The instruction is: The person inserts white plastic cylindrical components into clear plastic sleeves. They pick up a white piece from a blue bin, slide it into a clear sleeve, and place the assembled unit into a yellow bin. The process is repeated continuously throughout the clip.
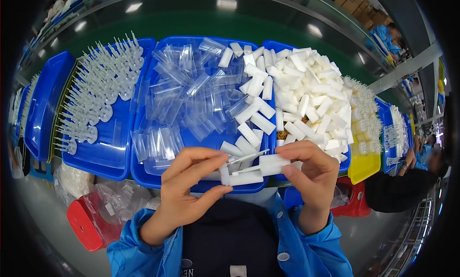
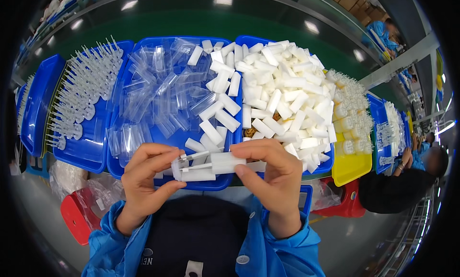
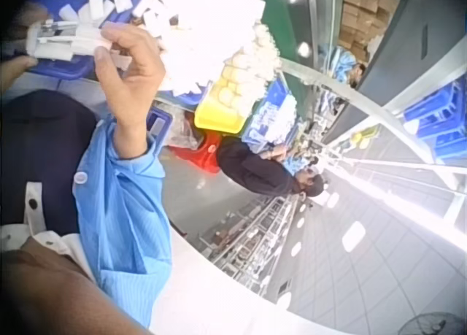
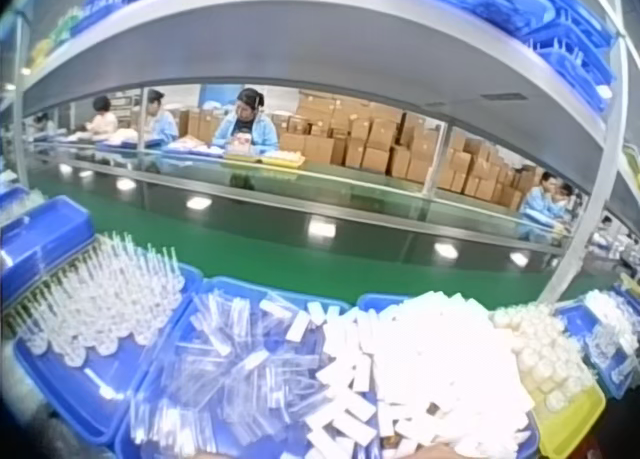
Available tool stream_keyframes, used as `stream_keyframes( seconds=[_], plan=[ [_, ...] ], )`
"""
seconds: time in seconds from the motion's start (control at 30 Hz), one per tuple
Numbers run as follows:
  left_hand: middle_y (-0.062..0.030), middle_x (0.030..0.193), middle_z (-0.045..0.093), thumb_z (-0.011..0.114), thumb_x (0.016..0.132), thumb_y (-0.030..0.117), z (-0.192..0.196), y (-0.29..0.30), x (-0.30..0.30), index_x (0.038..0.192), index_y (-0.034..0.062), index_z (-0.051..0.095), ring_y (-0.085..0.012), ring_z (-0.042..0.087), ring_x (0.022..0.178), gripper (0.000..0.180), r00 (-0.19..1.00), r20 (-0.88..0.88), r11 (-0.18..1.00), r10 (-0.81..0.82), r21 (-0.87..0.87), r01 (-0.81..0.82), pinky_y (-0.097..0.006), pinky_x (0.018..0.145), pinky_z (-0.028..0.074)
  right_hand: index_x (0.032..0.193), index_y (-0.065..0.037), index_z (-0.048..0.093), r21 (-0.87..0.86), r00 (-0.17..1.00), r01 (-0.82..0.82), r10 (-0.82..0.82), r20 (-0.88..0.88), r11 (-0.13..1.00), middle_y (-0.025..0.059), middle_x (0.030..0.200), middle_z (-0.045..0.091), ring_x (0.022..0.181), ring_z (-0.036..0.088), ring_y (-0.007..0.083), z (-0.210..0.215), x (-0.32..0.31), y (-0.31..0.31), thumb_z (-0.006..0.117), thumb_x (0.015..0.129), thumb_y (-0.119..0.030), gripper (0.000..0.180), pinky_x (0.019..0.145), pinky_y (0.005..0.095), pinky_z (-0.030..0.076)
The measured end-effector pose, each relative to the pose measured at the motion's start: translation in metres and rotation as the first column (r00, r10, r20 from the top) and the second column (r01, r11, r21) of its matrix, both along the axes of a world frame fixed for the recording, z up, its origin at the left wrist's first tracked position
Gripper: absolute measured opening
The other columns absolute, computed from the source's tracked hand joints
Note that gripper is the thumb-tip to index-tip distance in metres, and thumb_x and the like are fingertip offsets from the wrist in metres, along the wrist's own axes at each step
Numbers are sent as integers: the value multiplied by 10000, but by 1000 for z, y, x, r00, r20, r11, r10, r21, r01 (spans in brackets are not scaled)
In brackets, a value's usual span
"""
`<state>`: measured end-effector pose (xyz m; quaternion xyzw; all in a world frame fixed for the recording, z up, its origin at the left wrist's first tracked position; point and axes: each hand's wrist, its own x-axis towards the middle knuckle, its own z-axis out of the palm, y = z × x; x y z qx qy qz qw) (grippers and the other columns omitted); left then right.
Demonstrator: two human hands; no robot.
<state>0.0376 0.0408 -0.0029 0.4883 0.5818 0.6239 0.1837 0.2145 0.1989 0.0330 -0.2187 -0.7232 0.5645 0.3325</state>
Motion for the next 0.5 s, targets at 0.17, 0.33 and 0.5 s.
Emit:
stream_keyframes(
  seconds=[0.17,0.33,0.5],
  plan=[
    [-157,1109,609,814,684,6,0,2,2,1149,-29,657,-233,632,974,492,997,-68,999,-41,-9,41,-306,818,532,943,-11,715,175,999,-10,2,46,985,125,976,690,888,630,189,1,-11,-18,706,716,55,237,819,287,426],
    [-153,1109,616,819,686,21,1,2,4,1151,-25,659,-233,639,949,495,998,-23,998,-56,-21,56,-299,811,533,906,-62,726,392,997,-69,48,62,918,66,926,720,810,662,149,0,-15,-20,735,716,-4,199,909,345,354],
    [-154,1112,598,809,695,1,5,0,2,1151,-31,649,-226,644,975,485,995,36,994,-92,-53,94,-299,801,582,896,-80,725,472,983,-161,97,158,867,30,905,725,758,663,151,10,-12,-6,725,739,-28,165,946,366,328]
  ],
)
